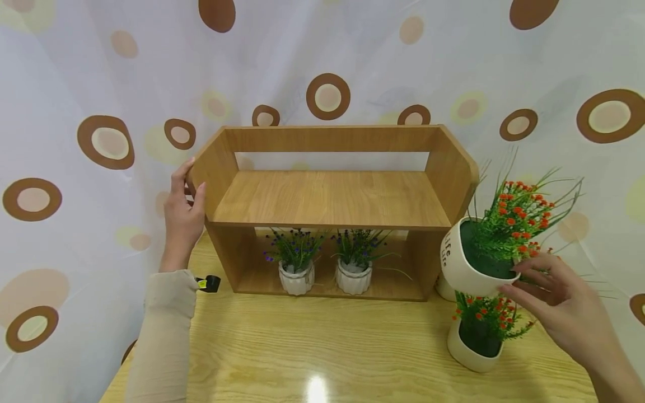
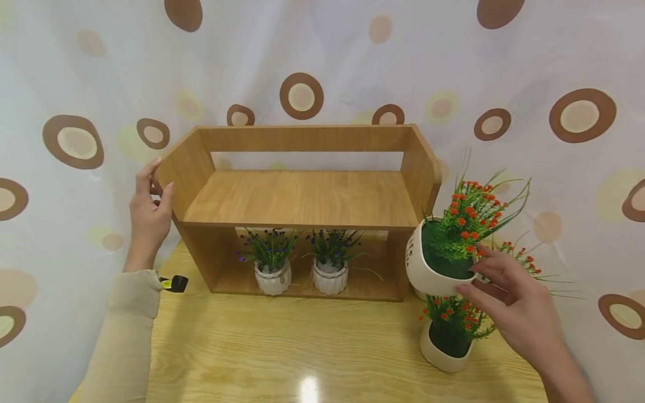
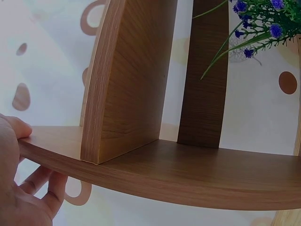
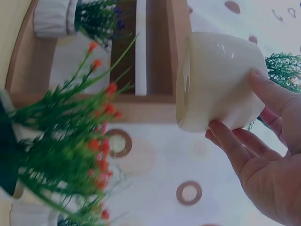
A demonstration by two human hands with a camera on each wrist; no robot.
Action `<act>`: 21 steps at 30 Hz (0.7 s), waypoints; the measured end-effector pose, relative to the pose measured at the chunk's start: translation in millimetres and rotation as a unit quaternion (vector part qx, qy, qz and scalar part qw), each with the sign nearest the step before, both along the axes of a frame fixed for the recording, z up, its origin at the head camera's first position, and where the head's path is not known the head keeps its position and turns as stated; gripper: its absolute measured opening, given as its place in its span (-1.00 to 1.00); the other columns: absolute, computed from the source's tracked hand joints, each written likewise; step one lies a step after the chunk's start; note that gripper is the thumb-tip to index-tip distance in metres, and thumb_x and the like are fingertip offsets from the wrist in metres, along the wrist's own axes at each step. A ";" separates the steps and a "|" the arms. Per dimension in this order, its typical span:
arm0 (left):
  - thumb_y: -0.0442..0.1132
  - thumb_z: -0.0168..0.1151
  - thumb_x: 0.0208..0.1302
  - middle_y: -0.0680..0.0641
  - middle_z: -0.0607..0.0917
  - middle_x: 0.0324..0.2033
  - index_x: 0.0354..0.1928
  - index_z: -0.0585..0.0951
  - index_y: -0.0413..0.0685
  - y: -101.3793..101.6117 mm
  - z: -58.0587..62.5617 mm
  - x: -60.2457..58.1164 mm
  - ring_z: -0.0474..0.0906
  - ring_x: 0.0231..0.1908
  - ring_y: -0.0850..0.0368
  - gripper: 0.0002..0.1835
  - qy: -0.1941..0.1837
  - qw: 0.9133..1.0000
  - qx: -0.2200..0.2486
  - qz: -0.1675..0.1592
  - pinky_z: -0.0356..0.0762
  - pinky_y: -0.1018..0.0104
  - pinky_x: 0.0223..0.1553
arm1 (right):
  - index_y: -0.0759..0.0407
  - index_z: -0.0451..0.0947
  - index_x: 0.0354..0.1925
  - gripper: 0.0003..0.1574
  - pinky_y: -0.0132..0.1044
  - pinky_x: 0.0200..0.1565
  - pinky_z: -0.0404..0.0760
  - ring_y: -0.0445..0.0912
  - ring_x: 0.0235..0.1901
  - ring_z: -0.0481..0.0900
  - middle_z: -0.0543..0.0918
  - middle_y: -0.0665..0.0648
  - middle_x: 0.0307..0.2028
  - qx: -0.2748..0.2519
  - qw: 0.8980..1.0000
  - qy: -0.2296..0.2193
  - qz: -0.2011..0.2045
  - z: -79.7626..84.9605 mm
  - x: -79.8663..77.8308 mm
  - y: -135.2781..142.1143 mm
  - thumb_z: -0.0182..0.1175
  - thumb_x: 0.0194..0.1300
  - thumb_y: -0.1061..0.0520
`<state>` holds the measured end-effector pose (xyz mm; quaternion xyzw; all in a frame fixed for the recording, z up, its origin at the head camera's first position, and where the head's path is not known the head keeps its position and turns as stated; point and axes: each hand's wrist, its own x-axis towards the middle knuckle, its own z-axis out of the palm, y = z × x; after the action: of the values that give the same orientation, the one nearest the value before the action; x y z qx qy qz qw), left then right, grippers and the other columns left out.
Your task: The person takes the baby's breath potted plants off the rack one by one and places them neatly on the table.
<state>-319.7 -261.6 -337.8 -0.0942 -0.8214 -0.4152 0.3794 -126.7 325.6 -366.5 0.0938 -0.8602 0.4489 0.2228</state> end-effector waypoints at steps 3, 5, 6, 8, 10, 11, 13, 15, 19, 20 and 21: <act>-0.15 0.02 0.60 0.01 0.37 -0.26 0.55 0.25 0.43 -1.2 -0.7 1.2 0.38 -0.31 0.08 -0.43 0.001 1.000 -0.001 0.004 0.33 0.40 -0.32 | 0.24 0.50 0.08 -0.55 -0.62 -0.27 0.63 -0.62 -0.10 0.60 0.50 -0.21 -0.03 0.001 0.999 -0.013 -0.030 -7.1 5.3 11.0 0.33 0.28 0.47; -0.16 0.02 0.60 0.03 0.35 -0.27 0.55 0.25 0.42 -1.4 -1.3 1.8 0.38 -0.31 0.08 -0.43 0.001 1.000 -0.001 0.004 0.33 0.41 -0.32 | 0.21 0.51 0.08 -0.57 -0.67 -0.25 0.59 -0.69 -0.07 0.52 0.48 -0.26 -0.02 0.002 0.998 -0.021 -0.056 -13.2 9.4 18.4 0.34 0.30 0.42; -0.17 0.03 0.60 0.03 0.35 -0.27 0.55 0.26 0.40 -1.3 -1.6 2.0 0.38 -0.31 0.07 -0.43 0.002 1.000 0.000 0.003 0.33 0.41 -0.32 | 0.21 0.50 0.09 -0.57 -0.69 -0.23 0.57 -0.71 -0.05 0.48 0.47 -0.29 0.01 0.004 0.997 -0.023 -0.068 -17.1 11.6 21.9 0.34 0.31 0.41; -0.18 0.03 0.60 0.01 0.35 -0.28 0.55 0.27 0.39 -1.3 -2.2 2.0 0.38 -0.32 0.07 -0.43 0.005 1.000 0.000 0.002 0.33 0.40 -0.32 | 0.20 0.50 0.11 -0.59 -0.74 -0.18 0.53 -0.72 0.00 0.41 0.41 -0.31 0.13 0.005 0.995 -0.030 -0.096 -26.0 15.7 28.0 0.32 0.35 0.37; -0.17 0.03 0.60 -0.03 0.36 -0.27 0.55 0.26 0.39 -1.3 -2.7 1.5 0.39 -0.31 0.07 -0.43 0.003 1.000 -0.001 0.001 0.34 0.40 -0.31 | 0.15 0.51 0.11 -0.62 -0.76 -0.16 0.50 -0.73 -0.03 0.37 0.37 -0.24 0.26 -0.002 0.992 -0.036 -0.123 -35.4 18.6 33.9 0.31 0.37 0.35; -0.16 0.02 0.60 -0.04 0.38 -0.25 0.55 0.26 0.39 -1.2 -2.8 1.2 0.39 -0.30 0.07 -0.43 0.003 1.000 -0.002 0.002 0.34 0.40 -0.30 | 0.12 0.51 0.10 -0.63 -0.77 -0.16 0.49 -0.72 -0.04 0.37 0.33 -0.24 0.30 -0.008 0.990 -0.037 -0.136 -40.0 19.5 36.8 0.29 0.38 0.35; -0.16 0.02 0.60 -0.04 0.38 -0.25 0.55 0.26 0.40 -0.6 -2.6 1.4 0.39 -0.30 0.09 -0.43 0.002 1.000 -0.003 0.005 0.34 0.40 -0.30 | 0.17 0.52 0.10 -0.63 -0.77 -0.16 0.48 -0.69 -0.06 0.39 0.29 -0.25 0.34 -0.027 0.988 -0.030 -0.151 -47.7 21.1 42.9 0.26 0.38 0.41; -0.17 0.02 0.60 -0.01 0.38 -0.26 0.54 0.27 0.40 -0.2 -2.0 0.9 0.38 -0.31 0.10 -0.44 0.005 1.000 0.000 0.003 0.33 0.40 -0.31 | 0.16 0.53 0.07 -0.62 -0.77 -0.18 0.50 -0.71 -0.12 0.37 0.30 -0.24 0.35 -0.046 0.985 -0.022 -0.167 -53.7 21.3 49.7 0.24 0.37 0.45; -0.21 0.04 0.59 0.09 0.33 -0.32 0.54 0.30 0.37 0.0 -1.0 -1.2 0.36 -0.37 0.11 -0.44 0.019 1.000 0.008 -0.006 0.31 0.39 -0.35 | 0.11 0.58 0.05 -0.62 -0.78 -0.21 0.49 -0.65 -0.07 0.45 0.37 -0.21 0.37 -0.094 0.967 -0.036 -0.236 -59.4 20.3 61.3 0.26 0.35 0.44; -0.21 0.04 0.59 0.11 0.32 -0.32 0.53 0.30 0.36 -0.2 -1.0 -1.9 0.36 -0.37 0.12 -0.44 0.022 1.000 0.009 -0.007 0.30 0.39 -0.36 | 0.07 0.59 0.04 -0.63 -0.79 -0.22 0.47 -0.61 0.01 0.48 0.38 -0.21 0.37 -0.106 0.960 -0.044 -0.256 -59.9 19.5 63.5 0.27 0.37 0.41; -0.21 0.05 0.59 0.13 0.32 -0.32 0.53 0.31 0.36 -0.5 -1.1 -2.4 0.36 -0.37 0.13 -0.44 0.025 1.000 0.009 -0.006 0.31 0.40 -0.37 | 0.06 0.60 0.03 -0.63 -0.80 -0.22 0.46 -0.55 0.11 0.51 0.41 -0.22 0.34 -0.120 0.953 -0.050 -0.273 -60.2 18.7 64.9 0.26 0.37 0.42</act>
<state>-322.1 -262.1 -338.9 -0.1059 -0.8076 -0.4221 0.3979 -108.0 390.5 -426.7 -0.1952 -0.8028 0.4749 0.3031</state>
